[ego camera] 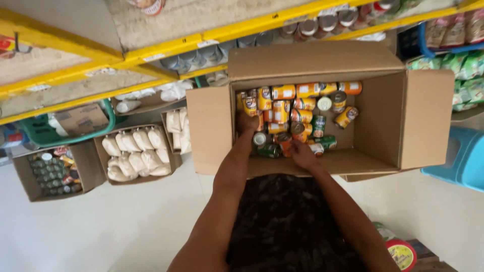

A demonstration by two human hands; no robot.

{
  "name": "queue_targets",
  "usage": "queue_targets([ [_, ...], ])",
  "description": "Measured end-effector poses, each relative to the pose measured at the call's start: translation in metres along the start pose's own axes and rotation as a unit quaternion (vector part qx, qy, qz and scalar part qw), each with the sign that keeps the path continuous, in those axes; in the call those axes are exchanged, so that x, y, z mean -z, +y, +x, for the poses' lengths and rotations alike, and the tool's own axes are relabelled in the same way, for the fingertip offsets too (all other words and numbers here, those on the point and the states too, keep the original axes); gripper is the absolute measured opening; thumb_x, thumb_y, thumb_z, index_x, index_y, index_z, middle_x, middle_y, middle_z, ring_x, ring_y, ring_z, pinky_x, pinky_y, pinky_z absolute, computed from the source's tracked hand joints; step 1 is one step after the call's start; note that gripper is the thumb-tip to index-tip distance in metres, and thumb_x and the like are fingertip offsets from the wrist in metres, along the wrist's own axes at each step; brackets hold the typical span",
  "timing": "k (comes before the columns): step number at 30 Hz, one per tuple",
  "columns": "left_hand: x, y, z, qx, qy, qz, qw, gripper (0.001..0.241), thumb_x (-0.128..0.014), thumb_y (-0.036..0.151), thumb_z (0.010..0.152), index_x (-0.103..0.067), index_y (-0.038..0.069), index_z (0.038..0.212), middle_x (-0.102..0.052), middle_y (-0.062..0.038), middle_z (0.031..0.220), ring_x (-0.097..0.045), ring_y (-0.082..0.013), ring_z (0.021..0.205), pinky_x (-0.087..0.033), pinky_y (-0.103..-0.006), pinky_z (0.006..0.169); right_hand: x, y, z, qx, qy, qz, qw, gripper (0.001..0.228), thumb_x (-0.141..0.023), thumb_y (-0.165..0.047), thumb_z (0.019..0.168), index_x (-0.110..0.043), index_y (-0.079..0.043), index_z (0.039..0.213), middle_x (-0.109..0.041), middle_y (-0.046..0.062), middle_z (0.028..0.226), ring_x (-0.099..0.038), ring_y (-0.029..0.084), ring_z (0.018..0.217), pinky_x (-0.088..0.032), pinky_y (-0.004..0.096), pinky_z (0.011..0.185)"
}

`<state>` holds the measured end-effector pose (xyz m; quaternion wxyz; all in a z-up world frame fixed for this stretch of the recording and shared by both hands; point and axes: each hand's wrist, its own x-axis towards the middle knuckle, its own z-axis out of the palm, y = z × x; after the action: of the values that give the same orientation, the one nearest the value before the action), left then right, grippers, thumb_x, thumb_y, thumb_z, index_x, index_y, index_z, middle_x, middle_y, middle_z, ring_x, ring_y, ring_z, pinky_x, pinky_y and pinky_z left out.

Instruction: The recorder is taking canned tuna and sardine tins from a cardboard box and placing them onto the supermarket shelves.

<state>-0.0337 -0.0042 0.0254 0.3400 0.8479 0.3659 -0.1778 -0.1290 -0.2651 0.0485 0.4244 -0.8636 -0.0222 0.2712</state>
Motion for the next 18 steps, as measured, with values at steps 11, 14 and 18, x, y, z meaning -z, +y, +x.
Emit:
queue_targets([
  [11, -0.063, -0.091, 0.003, -0.070, -0.135, -0.240, 0.959, 0.031, -0.071, 0.038, 0.086, -0.076, 0.008, 0.091, -0.078, -0.004, 0.085, -0.072, -0.0179, 0.077, -0.056, -0.0390, 0.067, -0.011, -0.008, -0.002, 0.040, -0.008, 0.050, 0.998, 0.036, -0.065, -0.023, 0.095, -0.063, -0.004, 0.125, -0.073, 0.013, 0.107, -0.074, 0.026, 0.091, -0.058, 0.038, 0.079],
  [14, 0.010, -0.043, -0.048, 0.020, -0.299, -0.351, 0.887, 0.035, -0.070, 0.048, 0.084, -0.075, 0.020, 0.103, -0.068, 0.003, 0.081, -0.056, -0.0134, 0.067, -0.041, -0.0340, 0.056, -0.008, -0.007, 0.011, -0.001, -0.065, 0.163, 0.984, 0.046, -0.057, -0.017, 0.091, -0.066, -0.009, 0.136, -0.073, 0.013, 0.100, -0.069, 0.025, 0.085, -0.058, 0.038, 0.077],
  [18, 0.060, -0.003, -0.079, 0.095, -0.392, -0.131, 0.906, 0.042, -0.074, 0.047, 0.080, -0.070, 0.014, 0.105, -0.056, -0.002, 0.077, -0.047, -0.0174, 0.065, -0.036, -0.0334, 0.051, 0.014, -0.034, 0.010, 0.010, -0.038, 0.267, 0.963, 0.050, -0.064, -0.022, 0.096, -0.052, -0.013, 0.144, -0.067, 0.005, 0.123, -0.064, 0.016, 0.108, -0.055, 0.033, 0.090],
])
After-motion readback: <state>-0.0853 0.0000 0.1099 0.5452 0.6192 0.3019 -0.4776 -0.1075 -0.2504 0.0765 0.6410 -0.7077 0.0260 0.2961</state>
